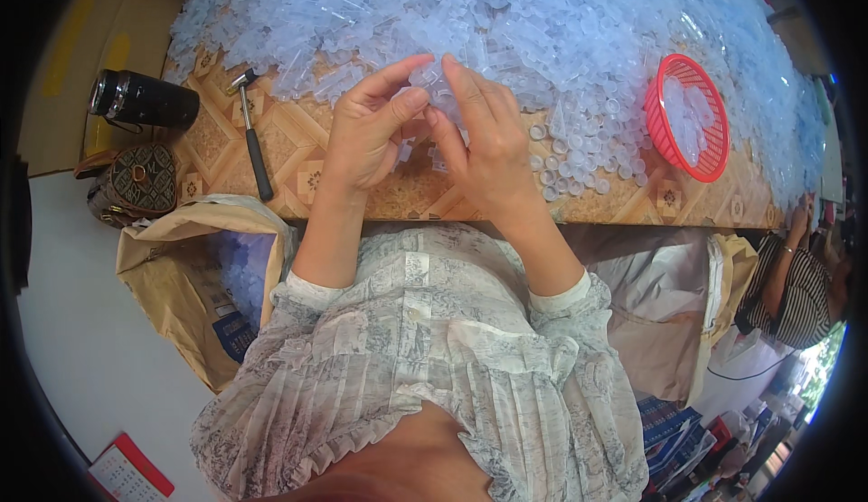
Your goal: The person assembles plastic components by fitting and connecting individual plastic pieces together by hand.
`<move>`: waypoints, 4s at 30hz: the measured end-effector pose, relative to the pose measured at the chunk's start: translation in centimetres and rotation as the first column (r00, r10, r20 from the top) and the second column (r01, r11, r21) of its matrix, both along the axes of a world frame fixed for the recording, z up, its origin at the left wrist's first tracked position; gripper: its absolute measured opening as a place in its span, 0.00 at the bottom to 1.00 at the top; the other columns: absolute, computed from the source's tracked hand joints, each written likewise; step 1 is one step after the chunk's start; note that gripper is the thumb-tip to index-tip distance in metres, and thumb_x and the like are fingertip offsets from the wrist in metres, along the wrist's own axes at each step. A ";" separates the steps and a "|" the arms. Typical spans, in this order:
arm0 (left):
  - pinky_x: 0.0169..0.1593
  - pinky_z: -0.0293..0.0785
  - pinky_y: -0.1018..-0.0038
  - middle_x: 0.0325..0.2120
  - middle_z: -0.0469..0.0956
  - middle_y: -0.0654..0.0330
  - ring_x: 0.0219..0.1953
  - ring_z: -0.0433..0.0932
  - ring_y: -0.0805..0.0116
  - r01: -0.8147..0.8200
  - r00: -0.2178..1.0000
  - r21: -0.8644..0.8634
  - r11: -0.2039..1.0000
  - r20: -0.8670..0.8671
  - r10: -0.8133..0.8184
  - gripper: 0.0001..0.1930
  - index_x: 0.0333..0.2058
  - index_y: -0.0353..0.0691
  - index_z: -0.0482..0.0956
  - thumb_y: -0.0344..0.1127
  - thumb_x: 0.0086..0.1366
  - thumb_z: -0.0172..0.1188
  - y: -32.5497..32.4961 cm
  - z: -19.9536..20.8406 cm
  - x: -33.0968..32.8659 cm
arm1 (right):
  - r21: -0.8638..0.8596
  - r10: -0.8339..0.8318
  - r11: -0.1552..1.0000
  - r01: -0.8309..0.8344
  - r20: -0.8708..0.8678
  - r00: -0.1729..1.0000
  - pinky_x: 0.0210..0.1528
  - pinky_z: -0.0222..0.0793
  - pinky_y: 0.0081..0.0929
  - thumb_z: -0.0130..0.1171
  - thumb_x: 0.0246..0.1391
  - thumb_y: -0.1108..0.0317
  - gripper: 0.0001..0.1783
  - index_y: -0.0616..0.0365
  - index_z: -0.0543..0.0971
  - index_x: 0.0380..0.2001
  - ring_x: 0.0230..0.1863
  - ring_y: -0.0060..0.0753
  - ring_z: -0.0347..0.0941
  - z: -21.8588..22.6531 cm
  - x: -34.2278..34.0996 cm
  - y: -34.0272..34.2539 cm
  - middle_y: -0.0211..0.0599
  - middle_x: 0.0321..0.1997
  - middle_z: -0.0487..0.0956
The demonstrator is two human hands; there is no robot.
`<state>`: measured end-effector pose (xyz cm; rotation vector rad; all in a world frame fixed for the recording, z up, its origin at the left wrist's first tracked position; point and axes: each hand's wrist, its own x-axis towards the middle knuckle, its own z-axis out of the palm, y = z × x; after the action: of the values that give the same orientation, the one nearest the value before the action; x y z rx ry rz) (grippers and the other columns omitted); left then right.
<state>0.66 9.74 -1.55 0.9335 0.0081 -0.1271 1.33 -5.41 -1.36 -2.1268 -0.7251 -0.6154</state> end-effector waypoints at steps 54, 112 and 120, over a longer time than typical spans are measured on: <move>0.39 0.80 0.67 0.34 0.72 0.64 0.33 0.76 0.70 -0.056 0.978 -0.150 0.987 -0.206 0.024 0.15 0.47 0.36 0.72 0.37 0.65 0.55 0.2 0.3 0.3 | 0.128 0.189 0.981 -0.146 -0.452 0.872 0.53 0.63 0.30 0.51 0.59 0.60 0.23 0.63 0.71 0.53 0.52 0.40 0.67 1.8 0.6 -0.9 0.46 0.52 0.73; 0.38 0.79 0.73 0.41 0.76 0.54 0.40 0.77 0.67 0.047 0.998 0.017 0.999 0.041 -0.048 0.24 0.55 0.35 0.65 0.26 0.60 0.57 1.9 0.9 2.9 | 0.757 0.525 0.639 0.138 -0.561 0.640 0.46 0.70 0.24 0.55 0.56 0.72 0.29 0.64 0.62 0.60 0.51 0.26 0.69 0.9 1.5 0.5 0.38 0.56 0.68; 0.33 0.79 0.74 0.39 0.77 0.55 0.37 0.78 0.67 0.031 0.999 -0.024 0.999 -0.029 -0.032 0.17 0.49 0.38 0.66 0.32 0.63 0.58 2.0 0.0 3.3 | 0.546 0.264 0.831 0.106 -0.554 0.790 0.46 0.70 0.25 0.59 0.51 0.72 0.29 0.57 0.67 0.58 0.51 0.30 0.66 0.0 1.5 0.9 0.38 0.56 0.66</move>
<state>3.97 11.69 -1.57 0.9089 0.0189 -0.1698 2.80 -4.48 -1.39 -1.5770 -0.2177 -0.0312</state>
